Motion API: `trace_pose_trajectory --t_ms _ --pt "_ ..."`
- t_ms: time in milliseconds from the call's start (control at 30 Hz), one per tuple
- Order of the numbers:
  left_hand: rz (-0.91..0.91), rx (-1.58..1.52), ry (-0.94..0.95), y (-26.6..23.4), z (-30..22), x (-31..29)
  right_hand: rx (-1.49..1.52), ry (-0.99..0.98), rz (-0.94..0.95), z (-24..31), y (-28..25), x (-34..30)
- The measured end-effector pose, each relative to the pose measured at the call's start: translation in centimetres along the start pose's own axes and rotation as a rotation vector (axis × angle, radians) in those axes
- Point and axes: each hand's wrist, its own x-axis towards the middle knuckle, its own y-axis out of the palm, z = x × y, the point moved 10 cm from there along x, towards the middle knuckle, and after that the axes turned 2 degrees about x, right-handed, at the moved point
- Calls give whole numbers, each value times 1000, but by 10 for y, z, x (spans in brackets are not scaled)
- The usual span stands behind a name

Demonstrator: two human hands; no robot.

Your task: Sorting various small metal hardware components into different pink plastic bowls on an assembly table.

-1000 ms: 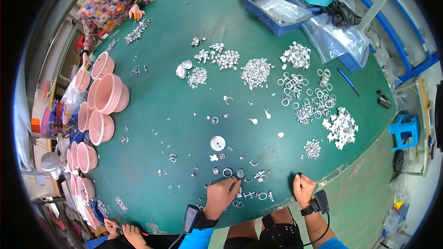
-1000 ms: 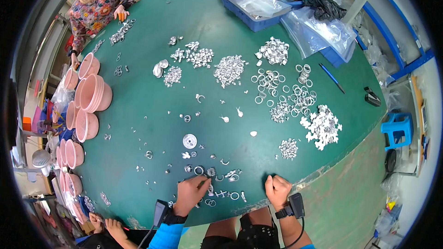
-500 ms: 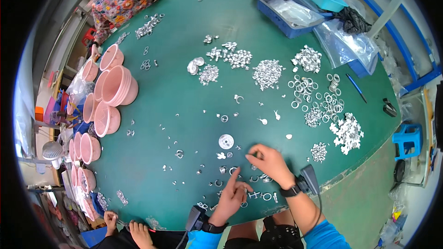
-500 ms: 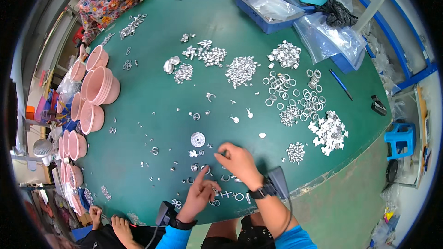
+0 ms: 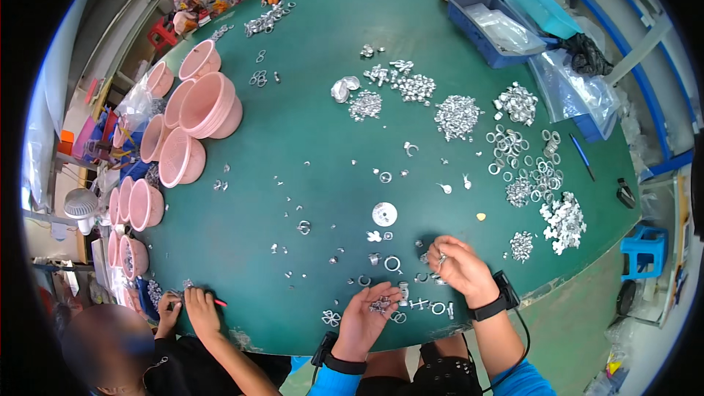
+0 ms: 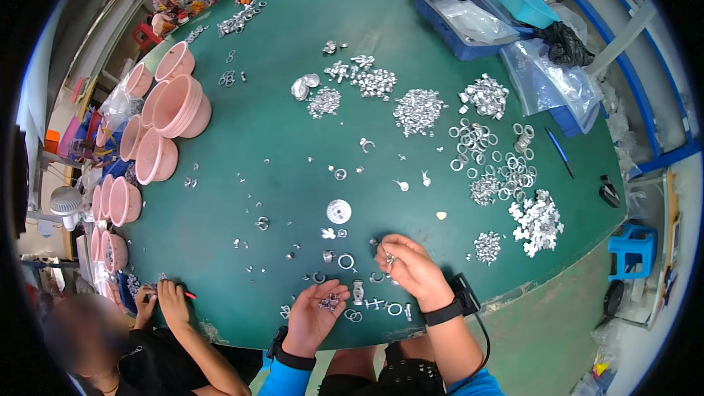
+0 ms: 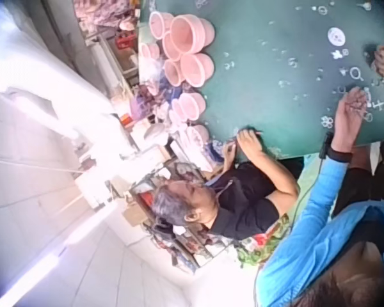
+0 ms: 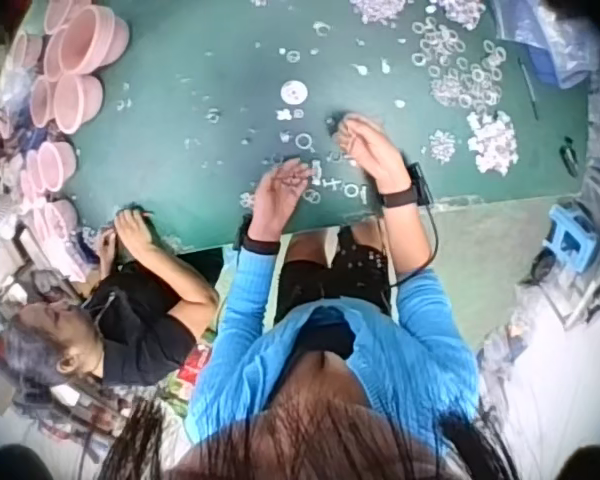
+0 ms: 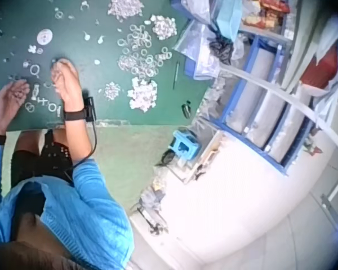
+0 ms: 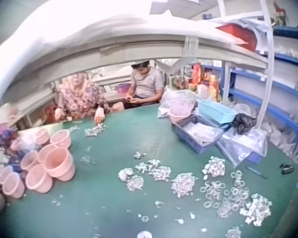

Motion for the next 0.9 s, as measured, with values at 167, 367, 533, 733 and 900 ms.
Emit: trace_pose_trajectory --t_ms 167,367,533,733,900 --pt "90 7 -27 8 9 2 401 22 -19 -10 -5 -22" --pt "59 38 -75 13 25 4 362 -44 -1 1 -35 -41" --pt "53 60 -98 6 32 4 -840 -430 -480 47 -59 -70" --pt "69 80 -113 1 40 0 -1271 -432 -577 42 -47 -74" --pt "86 157 -134 1 49 -6 -879 -369 -427 31 -29 -86"
